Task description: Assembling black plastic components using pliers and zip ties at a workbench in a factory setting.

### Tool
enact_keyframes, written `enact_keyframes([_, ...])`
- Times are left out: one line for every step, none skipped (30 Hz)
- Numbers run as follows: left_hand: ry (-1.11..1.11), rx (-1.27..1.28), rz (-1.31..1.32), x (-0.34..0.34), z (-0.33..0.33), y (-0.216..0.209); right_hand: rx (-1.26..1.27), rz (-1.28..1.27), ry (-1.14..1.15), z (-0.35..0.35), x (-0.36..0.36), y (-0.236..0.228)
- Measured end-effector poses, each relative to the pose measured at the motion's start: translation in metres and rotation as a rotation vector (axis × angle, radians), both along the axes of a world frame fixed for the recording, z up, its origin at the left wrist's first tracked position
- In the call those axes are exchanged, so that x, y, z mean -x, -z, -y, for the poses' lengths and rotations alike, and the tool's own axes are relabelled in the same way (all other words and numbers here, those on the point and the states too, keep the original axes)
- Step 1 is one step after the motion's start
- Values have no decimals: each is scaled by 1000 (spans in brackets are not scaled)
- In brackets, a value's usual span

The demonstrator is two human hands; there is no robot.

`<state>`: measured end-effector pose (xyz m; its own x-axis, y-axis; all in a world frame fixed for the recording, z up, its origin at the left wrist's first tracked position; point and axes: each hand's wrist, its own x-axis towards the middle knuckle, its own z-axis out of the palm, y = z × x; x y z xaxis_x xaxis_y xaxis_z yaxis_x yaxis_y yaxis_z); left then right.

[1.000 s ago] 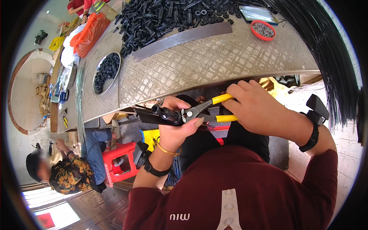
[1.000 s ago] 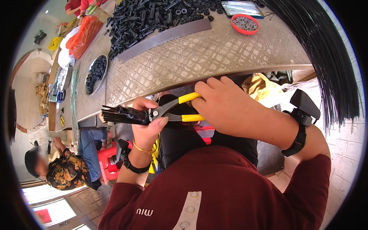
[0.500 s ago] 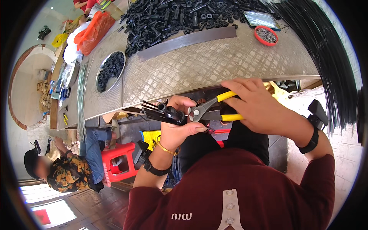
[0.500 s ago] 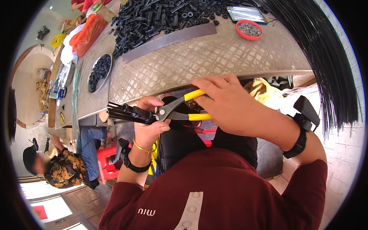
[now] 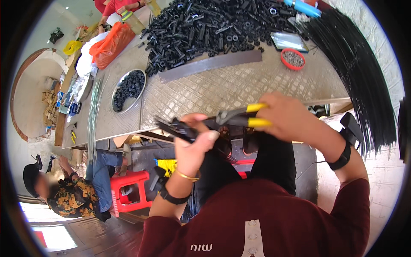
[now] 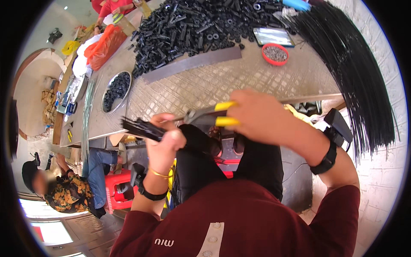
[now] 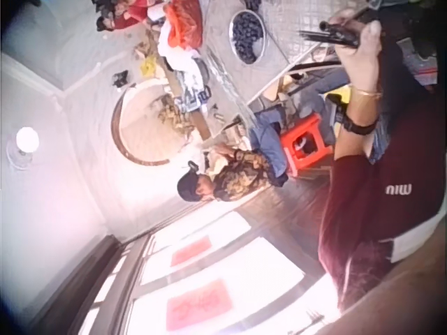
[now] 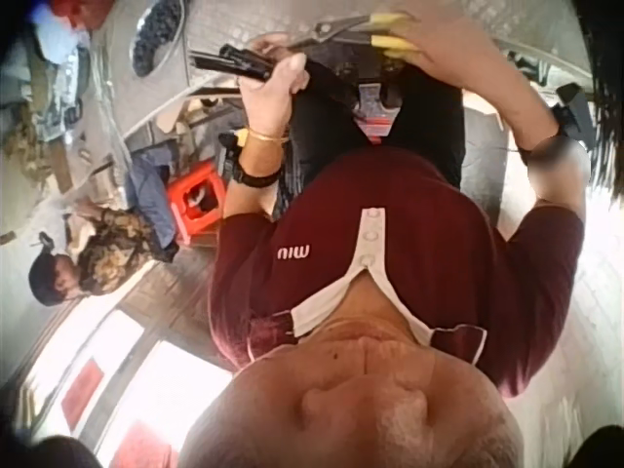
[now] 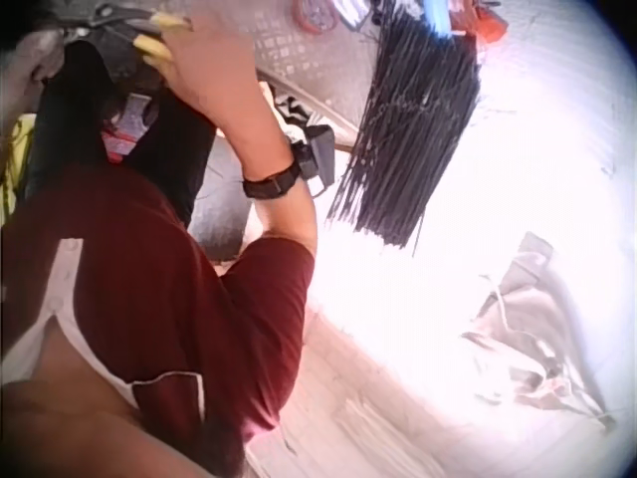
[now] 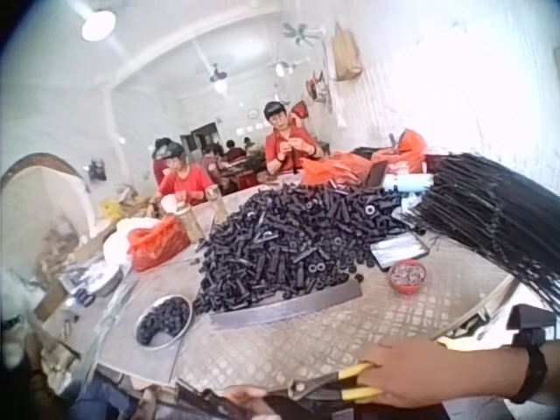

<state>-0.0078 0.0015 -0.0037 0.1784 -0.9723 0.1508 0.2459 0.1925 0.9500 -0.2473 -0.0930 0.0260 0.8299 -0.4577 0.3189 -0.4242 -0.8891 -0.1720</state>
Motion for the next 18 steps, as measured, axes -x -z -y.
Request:
enact_keyframes([-93,5,-17,-9,1,-8,-3,12,62,16,5,4])
enact_keyframes([-171,23,-48,-21,0,-18,-35,-57,74,30,11,7])
enact_keyframes([-213,67,-51,-34,0,-28,-59,-79,138,43,16,9])
enact_keyframes([-254,119,-61,-49,-2,-40,-84,-99,200,52,18,8])
enact_keyframes([-321,125,-23,-64,-5,-51,-73,-98,186,58,18,5])
enact_keyframes([-383,145,27,-79,-9,-62,64,-65,152,55,17,0])
enact_keyframes([-409,151,-53,-95,-15,-74,171,-90,169,51,12,-7])
enact_keyframes([-420,183,-112,-109,-21,-84,208,45,68,40,5,-14])
enact_keyframes([-450,175,-234,-122,-28,-93,218,96,53,19,0,-19])
enact_keyframes([-395,216,-333,-133,-35,-101,-209,-67,-107,-2,-3,-25])
enact_keyframes([-382,223,-487,-142,-40,-106,-332,-97,-290,-32,-10,-25])
enact_keyframes([-344,253,-677,-147,-44,-108,-666,-94,-482,-57,-12,-24])
enact_keyframes([-304,253,-772,-146,-46,-104,-1186,-144,-470,-77,-14,-23])
enact_keyframes([-311,253,-939,-142,-46,-98,-1292,-78,-421,-88,-16,-20])
enact_keyframes([-271,251,-992,-132,-44,-86,-1401,173,-357,-89,-18,-15])
enact_keyframes([-268,213,-1067,-118,-42,-72,-1520,374,-263,-86,-19,-13])
enact_keyframes([-303,157,-1013,-101,-37,-56,-1447,663,-197,-88,-14,-15])
enact_keyframes([-172,65,-1269,-88,-34,-42,-1475,949,-76,-86,-10,-19])
